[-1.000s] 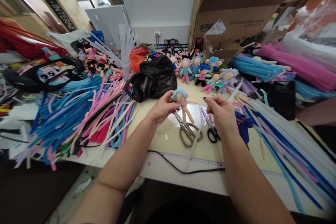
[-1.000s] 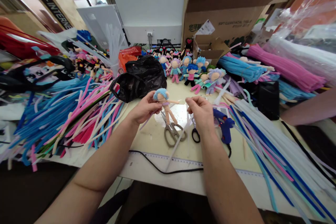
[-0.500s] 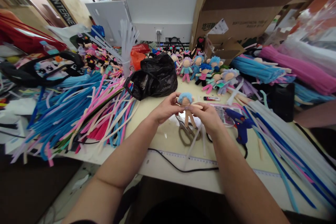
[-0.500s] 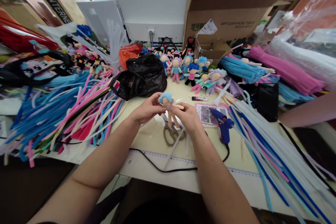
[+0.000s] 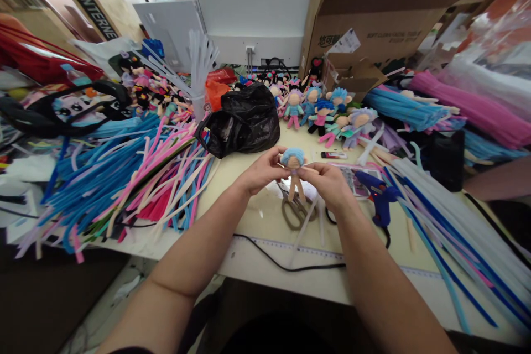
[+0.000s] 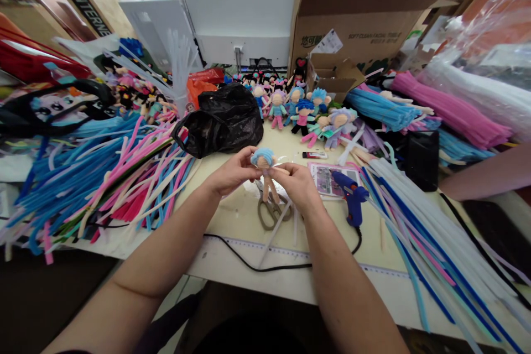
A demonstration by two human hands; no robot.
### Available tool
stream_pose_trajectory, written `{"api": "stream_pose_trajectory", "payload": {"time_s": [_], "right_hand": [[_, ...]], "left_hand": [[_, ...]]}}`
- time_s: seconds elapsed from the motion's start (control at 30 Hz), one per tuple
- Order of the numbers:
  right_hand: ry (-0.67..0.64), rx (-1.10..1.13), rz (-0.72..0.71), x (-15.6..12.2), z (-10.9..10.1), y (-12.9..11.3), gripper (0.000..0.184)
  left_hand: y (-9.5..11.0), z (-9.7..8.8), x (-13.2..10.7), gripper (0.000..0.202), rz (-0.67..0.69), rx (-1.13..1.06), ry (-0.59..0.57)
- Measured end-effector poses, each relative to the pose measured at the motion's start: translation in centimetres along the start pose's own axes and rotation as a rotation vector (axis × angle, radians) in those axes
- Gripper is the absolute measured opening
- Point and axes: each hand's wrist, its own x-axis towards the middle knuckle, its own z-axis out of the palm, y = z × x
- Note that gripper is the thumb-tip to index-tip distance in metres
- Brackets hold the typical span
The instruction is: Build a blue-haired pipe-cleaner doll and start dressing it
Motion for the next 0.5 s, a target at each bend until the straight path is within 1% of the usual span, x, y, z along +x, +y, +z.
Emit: {"api": "stream_pose_trajectory", "payload": {"time_s": [0.13,0.23,0.3,0.5], "right_hand": [[-0.067,-0.032,-0.016,0.00,-0.73,-0.47,0.037],[-0.061,-0.044,-0.036,0.05,-0.98,-0.55,0.035],[-0.052,-0.062,-0.024,0.04,-0.88,-0.57,0.032],[-0.059,-0.093,0.004,0.01,-0.66,-0.38,0.032]], "left_hand": [[0.32,0.09,-0.13,0.045,0.008,0.001,0.005],[0.30,0.17,-0.19,0.047,0.004,0.010,0.014],[0.14,0.20,-0.18,0.047,-0.002,0.006,0.005],[-0.34,0.14,-0.08,0.046,0.003,0.006,-0.021]]}}
